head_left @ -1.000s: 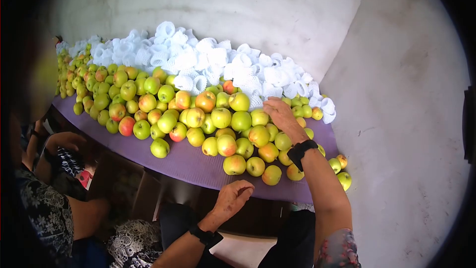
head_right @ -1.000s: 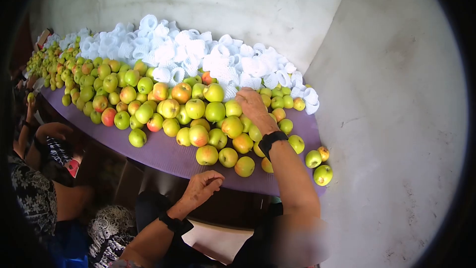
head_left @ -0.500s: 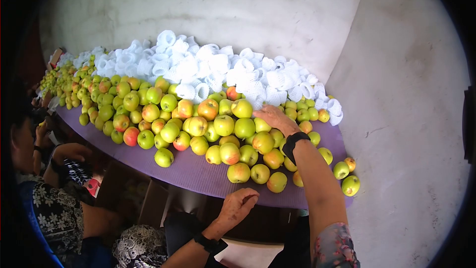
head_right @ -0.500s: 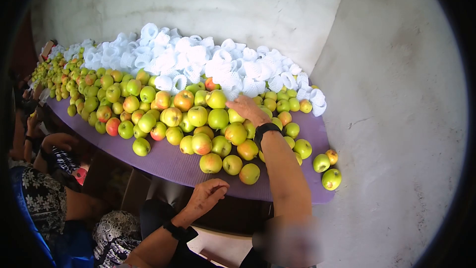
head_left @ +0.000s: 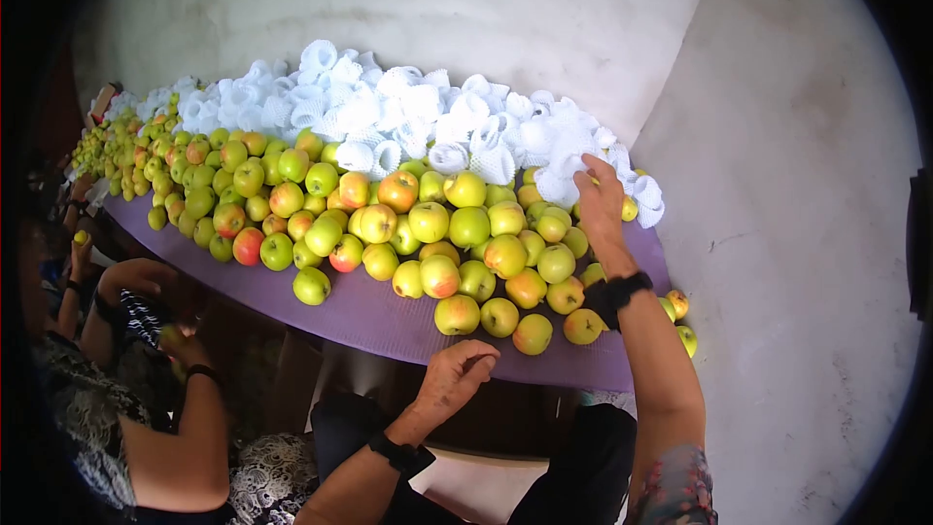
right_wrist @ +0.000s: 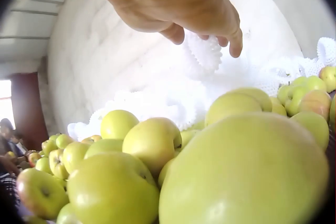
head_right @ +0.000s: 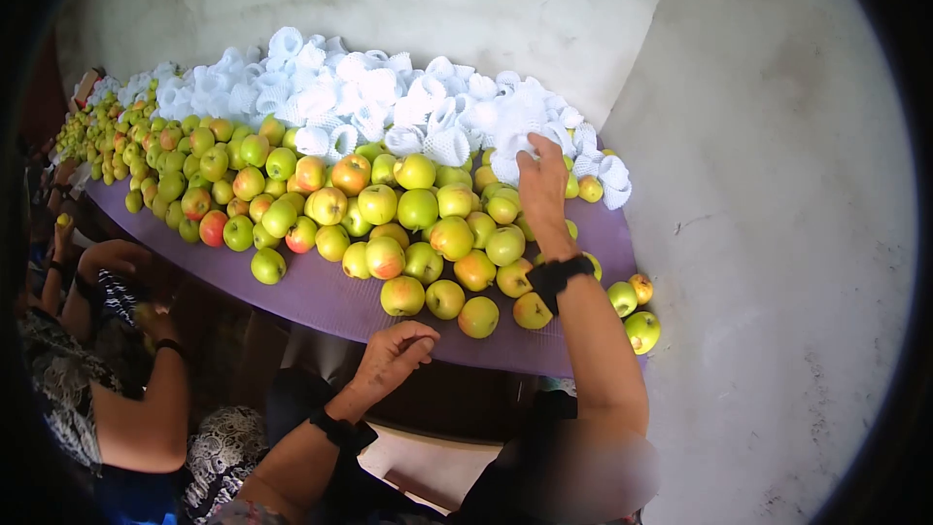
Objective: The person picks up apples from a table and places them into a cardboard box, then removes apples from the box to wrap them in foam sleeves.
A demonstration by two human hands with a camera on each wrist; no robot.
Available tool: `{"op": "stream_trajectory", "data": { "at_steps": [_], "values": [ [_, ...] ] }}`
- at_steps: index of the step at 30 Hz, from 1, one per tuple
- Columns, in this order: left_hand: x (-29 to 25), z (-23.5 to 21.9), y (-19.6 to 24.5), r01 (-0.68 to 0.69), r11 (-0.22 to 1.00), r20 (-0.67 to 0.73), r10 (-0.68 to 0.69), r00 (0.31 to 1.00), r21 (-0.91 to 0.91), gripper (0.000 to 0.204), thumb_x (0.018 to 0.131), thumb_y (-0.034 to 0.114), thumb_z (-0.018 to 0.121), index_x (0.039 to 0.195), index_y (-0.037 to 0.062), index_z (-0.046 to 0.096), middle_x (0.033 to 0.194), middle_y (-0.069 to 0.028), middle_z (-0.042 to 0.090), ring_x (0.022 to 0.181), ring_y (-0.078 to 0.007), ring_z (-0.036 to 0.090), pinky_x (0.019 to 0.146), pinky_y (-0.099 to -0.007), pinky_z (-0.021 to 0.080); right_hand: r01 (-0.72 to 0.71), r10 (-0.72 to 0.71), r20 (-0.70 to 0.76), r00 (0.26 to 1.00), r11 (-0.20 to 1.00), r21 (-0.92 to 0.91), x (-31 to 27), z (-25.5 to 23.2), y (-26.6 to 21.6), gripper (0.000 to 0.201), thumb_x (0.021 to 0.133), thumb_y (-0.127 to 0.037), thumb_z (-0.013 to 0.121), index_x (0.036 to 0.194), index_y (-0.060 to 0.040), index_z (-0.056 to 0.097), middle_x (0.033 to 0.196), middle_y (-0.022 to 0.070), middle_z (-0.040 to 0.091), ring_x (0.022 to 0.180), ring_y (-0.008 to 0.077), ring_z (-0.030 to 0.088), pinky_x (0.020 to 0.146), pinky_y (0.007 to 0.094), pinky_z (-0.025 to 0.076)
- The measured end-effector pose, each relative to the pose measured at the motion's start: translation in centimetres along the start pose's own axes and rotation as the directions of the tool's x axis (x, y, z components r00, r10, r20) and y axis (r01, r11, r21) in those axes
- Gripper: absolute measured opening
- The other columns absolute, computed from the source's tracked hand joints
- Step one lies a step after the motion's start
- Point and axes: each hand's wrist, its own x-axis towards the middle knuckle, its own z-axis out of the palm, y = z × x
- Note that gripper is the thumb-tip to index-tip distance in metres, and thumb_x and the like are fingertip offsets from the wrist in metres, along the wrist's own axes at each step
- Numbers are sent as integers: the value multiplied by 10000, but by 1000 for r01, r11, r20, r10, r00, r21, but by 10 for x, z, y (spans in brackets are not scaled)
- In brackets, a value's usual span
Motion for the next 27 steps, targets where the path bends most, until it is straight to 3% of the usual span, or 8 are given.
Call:
{"op": "stream_trajectory", "data": {
  "at_steps": [4,7,11,15,18,21,24,27],
  "values": [
    [1,-3,8,72,979,-9,-75,997,-191,153,965,127,572,1020,24,671,842,-28,653,730,-106,640,643,-234,518,-114,70,160,985,952,285,-73,-44,-74,235,876,-73,626,1098,4,637,898,-5,601,816,93,532,745,236,445],
    [2,-10,9,94,931,3,-100,995,-353,219,985,193,557,1025,3,659,849,-45,657,721,-127,649,633,-253,535,-239,159,214,964,872,427,-140,-57,-84,148,884,-25,619,1031,-19,630,856,-46,569,808,59,504,724,211,424],
    [-1,-10,18,68,907,-14,-81,997,-416,326,1006,249,512,1197,-5,588,967,-76,645,800,-153,655,639,-273,545,-421,205,387,899,646,637,-205,-60,-84,181,904,36,589,1071,-33,584,938,-23,585,844,54,537,744,208,446],
    [-6,-12,13,93,870,40,-84,996,-485,374,1004,286,519,1253,10,557,1031,-61,638,885,-144,640,683,-292,551,-440,133,470,873,629,640,-234,-52,-69,229,920,52,556,1137,-16,579,1036,13,613,986,94,584,858,245,476],
    [-7,-10,8,119,877,49,-109,993,-466,339,992,265,546,1239,34,569,1042,-37,646,889,-115,630,714,-286,546,-501,167,514,841,598,626,-244,-46,-64,266,913,66,555,1167,-10,575,1060,27,621,1021,105,588,896,257,474],
    [-8,-6,4,148,898,18,-154,988,-415,300,979,213,559,1229,48,574,1031,-15,653,879,-95,622,725,-261,528,-398,98,488,867,726,561,-250,-39,-55,277,905,78,555,1171,1,570,1070,44,633,1019,118,603,902,267,483],
    [-7,-5,-1,87,949,14,-87,996,-304,275,960,140,559,1219,49,577,1021,-2,656,869,-80,615,719,-235,504,-453,128,516,847,679,577,-252,-41,-53,282,890,78,571,1164,10,567,1077,66,630,1009,124,613,871,269,503],
    [-11,-1,-8,21,946,5,-20,1000,-323,239,927,27,564,1164,37,594,1013,-3,643,844,-53,584,657,-210,464,-522,174,572,802,670,528,-248,-46,-54,327,879,61,593,1197,8,539,1096,82,616,1006,125,613,844,270,511]
  ]
}}
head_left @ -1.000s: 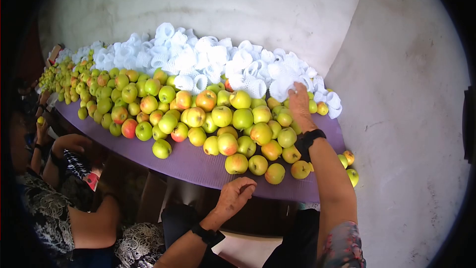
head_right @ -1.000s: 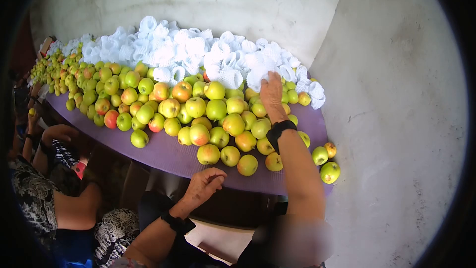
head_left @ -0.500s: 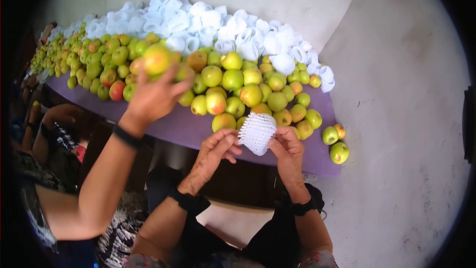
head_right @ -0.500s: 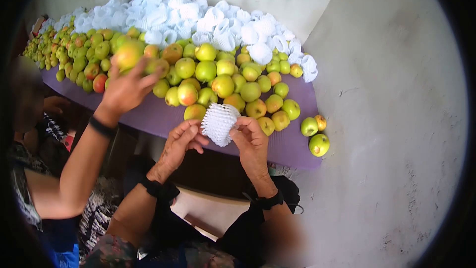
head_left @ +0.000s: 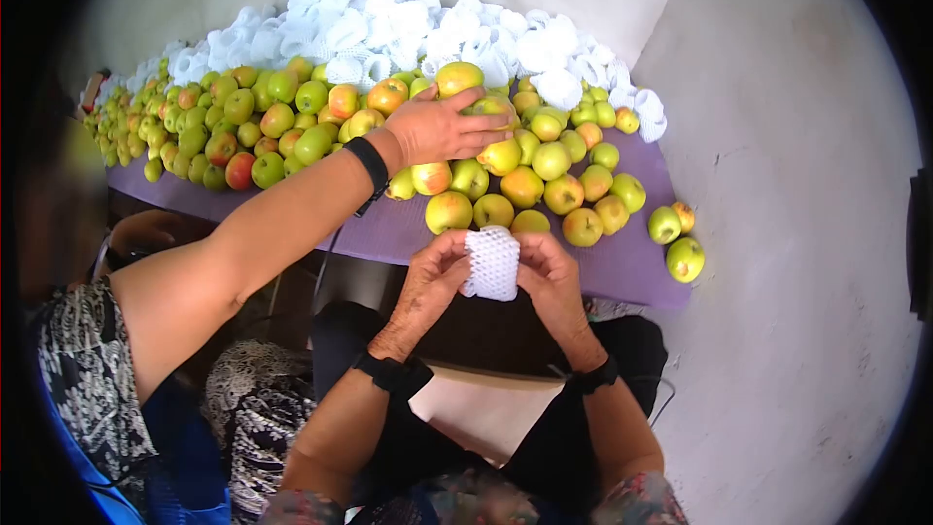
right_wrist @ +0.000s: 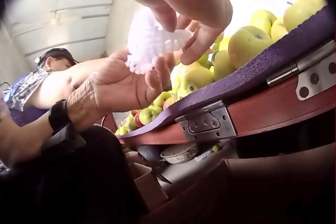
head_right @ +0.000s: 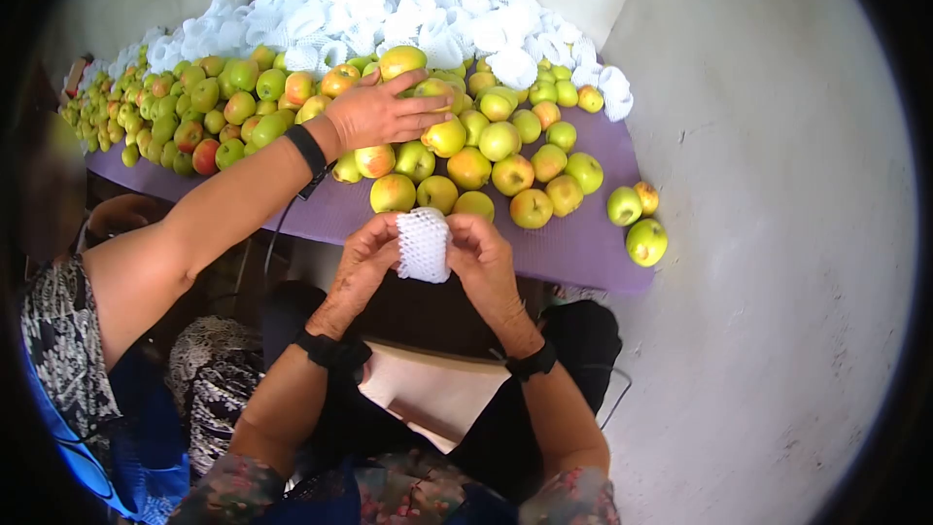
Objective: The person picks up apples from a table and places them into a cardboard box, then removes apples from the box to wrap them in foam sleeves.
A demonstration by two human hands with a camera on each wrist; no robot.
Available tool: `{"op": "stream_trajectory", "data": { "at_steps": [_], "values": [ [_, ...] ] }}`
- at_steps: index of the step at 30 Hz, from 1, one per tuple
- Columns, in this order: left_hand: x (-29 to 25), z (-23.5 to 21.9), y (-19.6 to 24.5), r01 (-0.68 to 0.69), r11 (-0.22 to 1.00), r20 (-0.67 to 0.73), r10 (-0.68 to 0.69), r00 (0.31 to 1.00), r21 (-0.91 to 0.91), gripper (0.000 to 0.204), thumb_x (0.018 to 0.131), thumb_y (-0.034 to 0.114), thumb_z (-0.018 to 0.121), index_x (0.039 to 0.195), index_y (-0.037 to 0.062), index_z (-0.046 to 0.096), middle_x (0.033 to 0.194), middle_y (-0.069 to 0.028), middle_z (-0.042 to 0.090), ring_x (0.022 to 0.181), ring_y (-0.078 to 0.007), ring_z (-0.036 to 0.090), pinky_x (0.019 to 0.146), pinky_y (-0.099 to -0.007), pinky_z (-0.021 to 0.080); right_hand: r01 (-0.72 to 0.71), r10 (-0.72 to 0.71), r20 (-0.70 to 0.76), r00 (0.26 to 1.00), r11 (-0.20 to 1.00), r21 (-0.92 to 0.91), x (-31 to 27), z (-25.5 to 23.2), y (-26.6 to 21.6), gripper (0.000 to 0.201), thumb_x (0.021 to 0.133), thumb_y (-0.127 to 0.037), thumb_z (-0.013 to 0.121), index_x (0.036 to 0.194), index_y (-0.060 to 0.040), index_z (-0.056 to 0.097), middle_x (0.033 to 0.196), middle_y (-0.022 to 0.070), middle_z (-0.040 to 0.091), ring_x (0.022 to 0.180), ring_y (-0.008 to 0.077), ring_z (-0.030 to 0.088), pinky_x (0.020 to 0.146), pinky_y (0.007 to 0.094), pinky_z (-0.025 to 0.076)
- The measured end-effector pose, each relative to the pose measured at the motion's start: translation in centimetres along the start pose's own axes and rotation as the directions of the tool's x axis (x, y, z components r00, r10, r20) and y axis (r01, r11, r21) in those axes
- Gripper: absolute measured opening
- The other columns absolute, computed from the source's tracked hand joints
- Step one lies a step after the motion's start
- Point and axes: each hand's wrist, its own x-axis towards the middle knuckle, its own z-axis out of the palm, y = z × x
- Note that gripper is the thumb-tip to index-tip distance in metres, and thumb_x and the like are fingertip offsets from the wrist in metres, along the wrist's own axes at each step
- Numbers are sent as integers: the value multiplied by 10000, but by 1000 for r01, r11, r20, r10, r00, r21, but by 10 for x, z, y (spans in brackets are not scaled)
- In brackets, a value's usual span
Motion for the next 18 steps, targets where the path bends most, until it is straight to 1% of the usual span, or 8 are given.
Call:
{"op": "stream_trajectory", "data": {
  "at_steps": [4,7,8,11,13,15,16,18],
  "values": [
    [-8,0,-2,-25,999,36,24,999,24,252,923,7,561,1171,32,590,1041,-15,644,890,-77,595,733,-233,492,7,-9,50,999,999,40,-3,13,-2,442,834,34,630,1254,-3,496,1093,89,607,1003,121,607,840,274,512],
    [-17,-5,2,-6,993,-16,8,1000,116,272,899,-3,582,1171,13,590,1048,-49,639,903,-126,602,810,-285,509,-69,69,134,989,998,-3,-10,22,-4,545,788,38,622,1309,-9,470,1079,81,609,993,133,606,867,281,503],
    [-24,-6,2,2,987,-81,12,997,163,270,898,2,586,1169,10,591,1034,-51,638,899,-125,599,813,-280,505,-77,79,167,983,997,-13,-11,23,-1,575,772,40,608,1326,-5,462,1091,77,611,992,138,600,879,282,494],
    [-50,-5,4,-24,961,-289,107,951,275,259,923,65,603,1177,17,588,987,-32,620,873,-99,591,756,-252,501,-83,76,151,986,996,36,-17,23,4,588,754,25,626,1319,1,466,1088,68,621,998,133,597,882,280,489],
    [-66,-1,3,-73,932,-353,205,913,354,254,934,100,613,1174,21,591,968,-18,604,850,-82,583,717,-241,500,-26,23,57,998,998,50,-23,23,12,601,743,14,637,1319,-10,468,1070,69,633,982,136,607,867,286,497],
    [-80,10,3,-135,890,-345,303,888,435,244,931,111,622,1157,19,602,962,-12,589,827,-76,572,700,-242,499,-12,12,-10,1000,1000,5,-36,23,17,610,736,6,645,1319,-23,469,1051,78,645,963,142,620,850,294,508],
    [-86,16,6,-182,867,-295,345,891,464,243,909,100,647,1130,6,615,981,-18,578,824,-91,579,704,-247,503,-27,26,-26,999,999,-45,-44,24,18,612,734,4,647,1319,-31,469,1040,87,651,952,148,627,840,299,514],
    [-92,33,13,-153,838,-244,320,916,523,276,868,85,686,1122,2,620,1005,-32,574,818,-107,585,699,-254,508,-21,13,-50,999,983,-180,-55,28,18,619,731,-1,652,1319,-54,466,1013,128,666,909,172,649,805,321,531]
  ]
}}
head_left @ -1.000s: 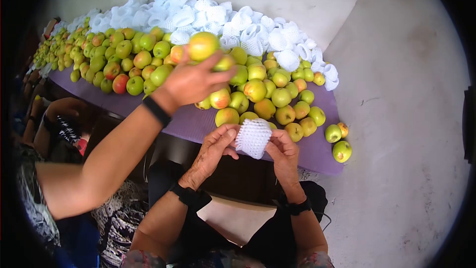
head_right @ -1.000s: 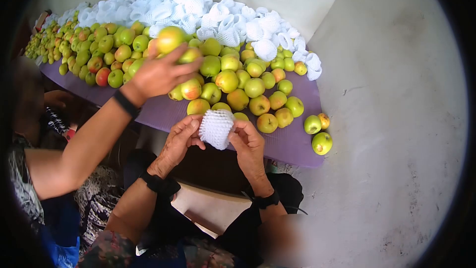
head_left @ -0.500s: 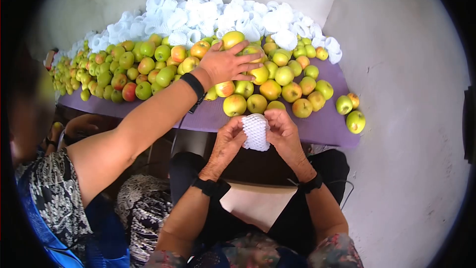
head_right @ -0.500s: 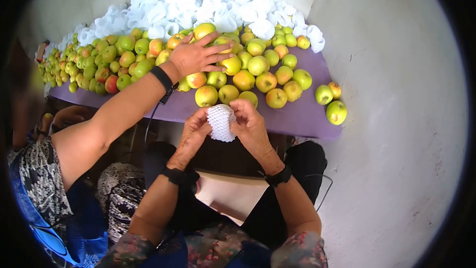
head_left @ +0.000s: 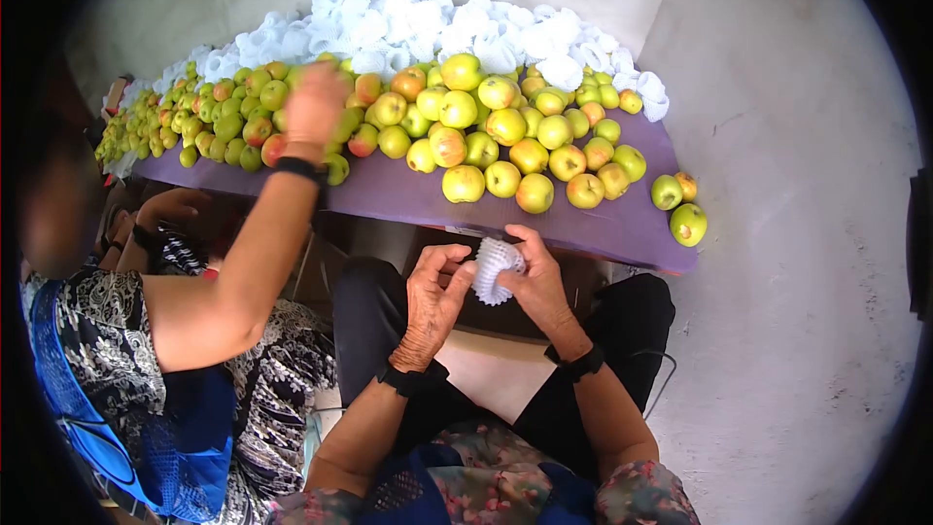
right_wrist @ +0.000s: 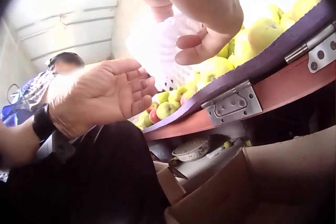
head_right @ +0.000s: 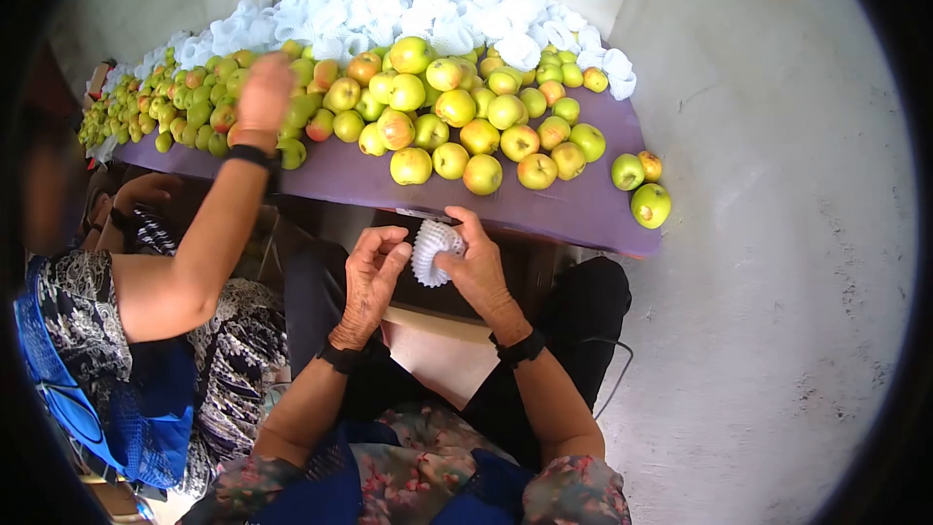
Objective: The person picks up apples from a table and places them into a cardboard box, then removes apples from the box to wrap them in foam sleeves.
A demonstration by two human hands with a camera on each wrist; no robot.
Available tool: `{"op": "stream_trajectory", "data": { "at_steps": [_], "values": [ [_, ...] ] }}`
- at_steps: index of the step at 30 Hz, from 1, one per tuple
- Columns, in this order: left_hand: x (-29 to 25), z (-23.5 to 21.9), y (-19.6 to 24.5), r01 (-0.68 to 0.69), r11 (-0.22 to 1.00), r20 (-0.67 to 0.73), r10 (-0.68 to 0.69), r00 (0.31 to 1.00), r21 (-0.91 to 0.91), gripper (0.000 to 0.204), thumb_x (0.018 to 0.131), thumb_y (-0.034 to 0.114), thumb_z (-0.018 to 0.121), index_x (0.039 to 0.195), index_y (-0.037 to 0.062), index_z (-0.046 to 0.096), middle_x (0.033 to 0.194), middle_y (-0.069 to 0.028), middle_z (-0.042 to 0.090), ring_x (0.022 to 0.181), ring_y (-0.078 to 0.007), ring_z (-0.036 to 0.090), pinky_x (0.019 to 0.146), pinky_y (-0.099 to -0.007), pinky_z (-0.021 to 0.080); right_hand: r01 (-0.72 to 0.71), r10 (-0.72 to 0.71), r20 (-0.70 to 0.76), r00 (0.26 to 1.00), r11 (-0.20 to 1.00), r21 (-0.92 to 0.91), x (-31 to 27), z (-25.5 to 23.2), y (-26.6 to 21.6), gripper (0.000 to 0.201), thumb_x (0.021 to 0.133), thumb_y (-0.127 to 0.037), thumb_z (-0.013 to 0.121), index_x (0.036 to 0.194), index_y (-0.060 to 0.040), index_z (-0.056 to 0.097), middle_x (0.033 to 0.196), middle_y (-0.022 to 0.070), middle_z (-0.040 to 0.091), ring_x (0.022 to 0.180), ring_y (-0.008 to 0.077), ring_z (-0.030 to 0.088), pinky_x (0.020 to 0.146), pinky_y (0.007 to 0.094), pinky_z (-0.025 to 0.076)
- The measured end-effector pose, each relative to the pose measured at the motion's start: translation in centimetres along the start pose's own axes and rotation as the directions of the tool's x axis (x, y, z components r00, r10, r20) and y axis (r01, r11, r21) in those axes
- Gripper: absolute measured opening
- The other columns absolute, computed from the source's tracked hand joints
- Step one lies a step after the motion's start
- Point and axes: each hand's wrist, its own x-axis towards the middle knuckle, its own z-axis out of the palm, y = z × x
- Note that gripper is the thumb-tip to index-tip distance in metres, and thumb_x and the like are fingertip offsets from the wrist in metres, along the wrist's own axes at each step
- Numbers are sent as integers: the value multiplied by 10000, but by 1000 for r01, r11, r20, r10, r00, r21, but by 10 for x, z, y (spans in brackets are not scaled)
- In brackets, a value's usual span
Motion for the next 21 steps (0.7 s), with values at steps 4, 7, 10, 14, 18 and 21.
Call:
{"op": "stream_trajectory", "data": {
  "at_steps": [4,7,10,14,18,21],
  "values": [
    [-15,24,18,-37,965,73,19,997,258,409,773,56,754,1157,17,619,1049,-83,573,810,-150,604,678,-279,526,28,-16,49,999,968,-248,-19,-3,-2,622,741,-15,682,1322,-64,465,1025,164,668,925,267,671,838,364,533],
    [-21,34,0,-19,974,74,2,997,226,355,802,42,718,1144,14,632,986,-70,609,766,-131,605,648,-272,521,56,-37,72,997,957,-284,-23,-13,3,617,742,-23,699,1316,-66,475,1043,177,660,943,291,665,848,375,531],
    [-23,38,-16,161,982,69,-168,983,94,276,828,53,687,1100,15,657,905,-62,645,731,-119,612,660,-271,520,16,-12,19,1000,969,-246,-33,-29,7,607,736,-21,707,1302,-62,490,1045,186,649,921,276,654,834,365,530],
    [-20,44,-9,361,929,28,-360,933,-84,154,846,42,647,990,-8,668,751,-31,643,685,-80,591,616,-252,493,35,-52,-49,997,953,-302,-43,-43,21,490,755,-44,711,1219,-25,555,983,136,660,841,187,636,775,301,527],
    [-23,50,-20,314,950,61,-313,948,5,96,826,41,654,917,8,657,709,-13,622,656,-69,574,574,-257,475,-90,88,-20,996,949,-303,-50,-51,29,270,793,-73,692,1044,11,637,828,74,668,746,129,621,687,268,505],
    [-29,52,-34,273,949,110,-292,950,160,128,801,70,672,920,29,648,700,-28,616,626,-99,571,564,-282,472,-32,22,-35,999,950,-310,-51,-49,28,196,807,-87,683,972,13,655,753,52,655,692,108,599,644,269,485]
  ]
}}
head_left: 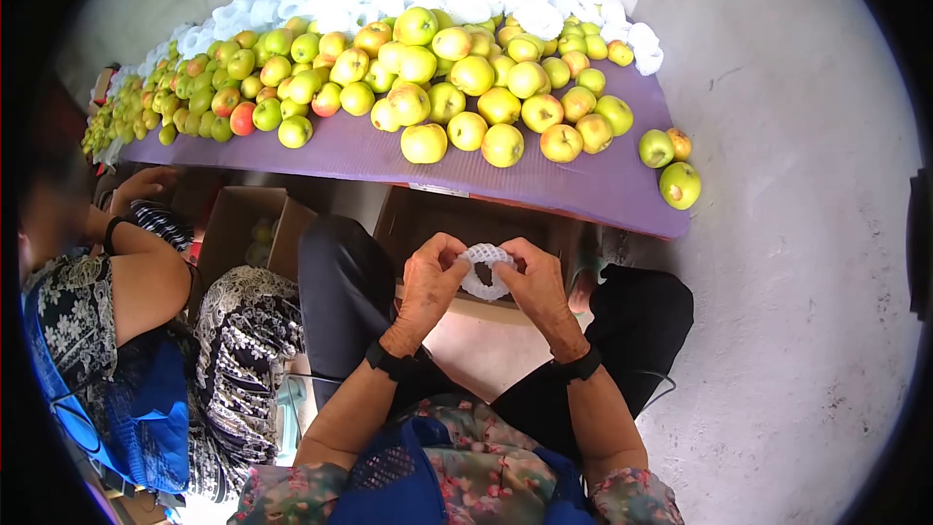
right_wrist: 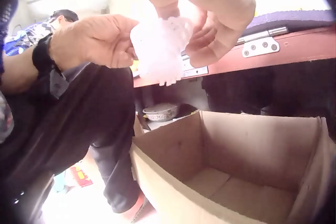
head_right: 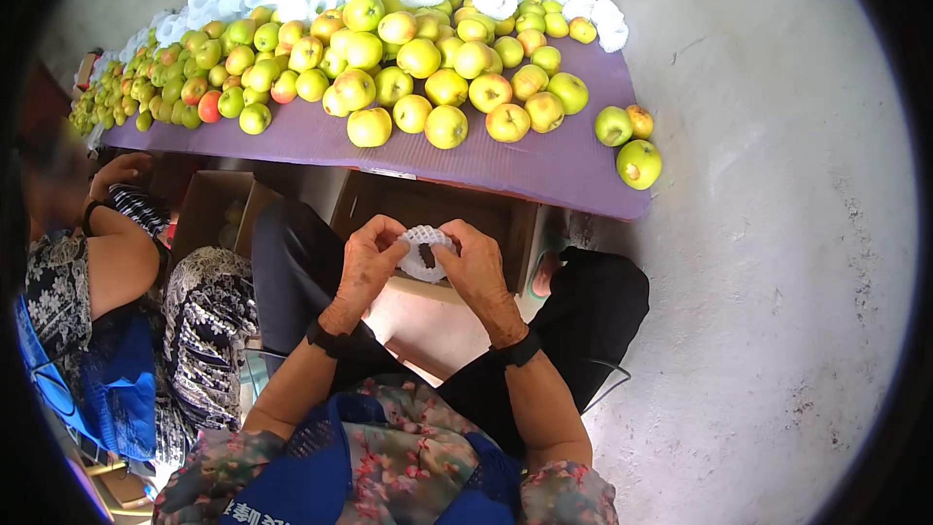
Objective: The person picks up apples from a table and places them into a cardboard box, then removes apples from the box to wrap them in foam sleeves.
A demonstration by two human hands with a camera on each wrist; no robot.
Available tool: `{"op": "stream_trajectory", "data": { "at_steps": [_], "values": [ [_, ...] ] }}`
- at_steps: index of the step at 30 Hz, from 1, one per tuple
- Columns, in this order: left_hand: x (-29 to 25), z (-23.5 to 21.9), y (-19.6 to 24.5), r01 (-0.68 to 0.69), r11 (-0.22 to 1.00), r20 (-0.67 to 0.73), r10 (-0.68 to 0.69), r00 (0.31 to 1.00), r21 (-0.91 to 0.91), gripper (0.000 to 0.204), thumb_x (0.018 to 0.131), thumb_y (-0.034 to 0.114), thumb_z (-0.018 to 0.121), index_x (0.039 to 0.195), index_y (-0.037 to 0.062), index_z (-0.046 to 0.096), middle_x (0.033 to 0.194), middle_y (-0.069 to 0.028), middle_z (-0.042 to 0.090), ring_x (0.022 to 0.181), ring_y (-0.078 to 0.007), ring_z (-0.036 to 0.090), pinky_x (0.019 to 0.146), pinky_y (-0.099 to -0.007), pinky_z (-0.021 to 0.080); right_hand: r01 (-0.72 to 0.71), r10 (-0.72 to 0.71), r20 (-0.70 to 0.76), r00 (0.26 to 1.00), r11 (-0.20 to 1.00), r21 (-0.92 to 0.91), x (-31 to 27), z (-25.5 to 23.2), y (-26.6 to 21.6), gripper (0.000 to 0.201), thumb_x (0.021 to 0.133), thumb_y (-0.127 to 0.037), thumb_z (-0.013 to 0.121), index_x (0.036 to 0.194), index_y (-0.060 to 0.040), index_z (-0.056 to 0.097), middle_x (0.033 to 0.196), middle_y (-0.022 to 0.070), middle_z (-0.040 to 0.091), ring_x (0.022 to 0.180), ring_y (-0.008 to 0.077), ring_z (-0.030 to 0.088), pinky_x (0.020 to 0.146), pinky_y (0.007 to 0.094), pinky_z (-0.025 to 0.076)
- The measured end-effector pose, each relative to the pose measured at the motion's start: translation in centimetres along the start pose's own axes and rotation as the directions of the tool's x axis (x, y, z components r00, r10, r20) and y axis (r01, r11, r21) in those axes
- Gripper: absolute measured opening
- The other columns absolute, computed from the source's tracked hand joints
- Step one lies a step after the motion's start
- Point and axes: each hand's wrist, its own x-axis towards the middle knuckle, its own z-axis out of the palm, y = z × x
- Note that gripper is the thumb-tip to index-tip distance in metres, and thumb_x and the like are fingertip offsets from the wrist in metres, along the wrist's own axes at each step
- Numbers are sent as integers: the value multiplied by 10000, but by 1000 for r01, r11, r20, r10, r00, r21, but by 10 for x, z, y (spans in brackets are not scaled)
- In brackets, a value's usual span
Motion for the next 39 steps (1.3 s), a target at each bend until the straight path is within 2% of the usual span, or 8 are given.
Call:
{"op": "stream_trajectory", "data": {
  "at_steps": [3,6,14,16,21,24,29,39],
  "values": [
    [-4,-5,1,48,986,52,-58,997,161,200,803,125,695,977,34,653,705,-44,623,631,-126,597,579,-290,490,-19,24,49,998,995,-97,2,-1,-1,193,811,-106,665,970,3,659,781,107,674,690,174,639,652,304,500],
    [-10,-10,8,-25,940,175,-38,984,341,281,808,207,707,1029,42,649,683,-85,610,648,-210,622,614,-333,501,-39,91,174,981,959,-281,-1,3,-1,191,800,-146,623,937,-17,656,802,194,671,799,373,663,727,441,514],
    [-32,-79,54,-155,770,-19,212,977,619,296,800,233,726,1020,50,650,970,-150,639,900,-343,630,783,-425,513,99,32,352,935,932,-349,-13,15,-8,172,793,-142,603,908,-24,653,805,217,670,819,399,656,780,480,507],
    [-41,-97,60,-188,616,-162,466,870,765,283,776,155,738,1024,42,658,1006,-158,628,936,-335,608,830,-420,494,111,19,385,923,944,-312,-14,20,-9,174,788,-143,606,907,-27,656,824,220,671,823,401,655,781,482,509],
    [-75,-134,52,112,561,-326,298,897,820,276,778,170,747,947,38,574,923,-153,601,871,-363,608,720,-445,496,205,117,601,791,874,-441,-25,48,4,172,775,-173,643,899,-66,694,1067,182,653,1009,375,620,849,470,498],
    [-94,-146,38,142,479,-289,250,924,866,297,786,210,759,912,53,541,875,-134,614,796,-350,628,668,-442,511,361,11,584,811,776,-517,-34,72,28,146,761,-151,654,863,-67,715,1171,158,600,1156,370,534,922,488,457],
    [-101,-155,37,135,618,-311,187,932,774,272,866,211,698,734,30,542,599,-153,567,571,-346,591,533,-424,445,410,67,575,815,635,-655,-33,99,74,208,752,-97,644,933,-76,746,1170,160,588,1194,342,502,946,466,442],
    [-112,-187,34,165,921,-252,-76,965,354,271,871,147,669,653,29,560,533,19,489,490,-52,420,461,-251,330,373,162,560,812,593,-713,-31,111,117,275,768,-67,626,1027,-31,710,1135,170,611,1079,325,598,930,463,467]
  ]
}}
